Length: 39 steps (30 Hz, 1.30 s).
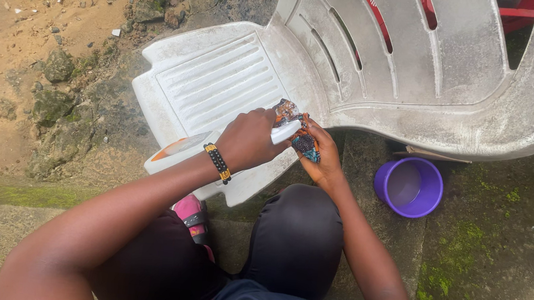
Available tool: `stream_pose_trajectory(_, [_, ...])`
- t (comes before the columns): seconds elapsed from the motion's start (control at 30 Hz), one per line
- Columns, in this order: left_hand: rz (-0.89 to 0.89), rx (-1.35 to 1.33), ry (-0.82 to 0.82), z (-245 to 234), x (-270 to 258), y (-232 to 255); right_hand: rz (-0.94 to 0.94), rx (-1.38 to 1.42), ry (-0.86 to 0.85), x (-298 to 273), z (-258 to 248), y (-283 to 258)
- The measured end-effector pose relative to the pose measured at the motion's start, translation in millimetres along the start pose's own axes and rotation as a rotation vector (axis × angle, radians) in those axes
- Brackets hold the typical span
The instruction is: The person cleans a plastic chair by spraying it with cleaner and scrubbing the seat with a patterned cloth, then rinses the cloth in a purple bucket and continues wiping the seat.
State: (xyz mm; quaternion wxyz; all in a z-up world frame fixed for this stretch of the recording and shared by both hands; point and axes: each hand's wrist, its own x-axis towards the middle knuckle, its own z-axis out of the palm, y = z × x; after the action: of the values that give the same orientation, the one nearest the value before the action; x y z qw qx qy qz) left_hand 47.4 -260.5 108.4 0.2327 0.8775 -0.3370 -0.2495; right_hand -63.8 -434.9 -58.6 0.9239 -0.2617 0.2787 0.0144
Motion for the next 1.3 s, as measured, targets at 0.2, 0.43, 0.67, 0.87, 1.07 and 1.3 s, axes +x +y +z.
stream_pose_trajectory(0.2, [-0.061,0.017,-0.027,-11,-3,-3,0.022,-0.049,0.008,1,14,-1])
stream_pose_trajectory(0.43, [-0.019,0.047,-0.067,-4,-4,-12,0.023,-0.035,-0.016,1,14,2])
stream_pose_trajectory(0.67, [0.045,-0.022,0.02,-7,-3,-15,0.015,-0.044,-0.046,2,13,2])
stream_pose_trajectory(0.87, [0.009,0.039,-0.074,-6,3,-4,-0.011,-0.045,-0.123,-8,14,-3])
stream_pose_trajectory(1.07, [0.074,0.065,-0.046,-11,1,1,-0.013,-0.037,-0.009,-18,20,-11])
stream_pose_trajectory(1.3, [0.018,0.077,-0.056,-13,2,4,-0.033,-0.05,-0.049,-17,11,-4])
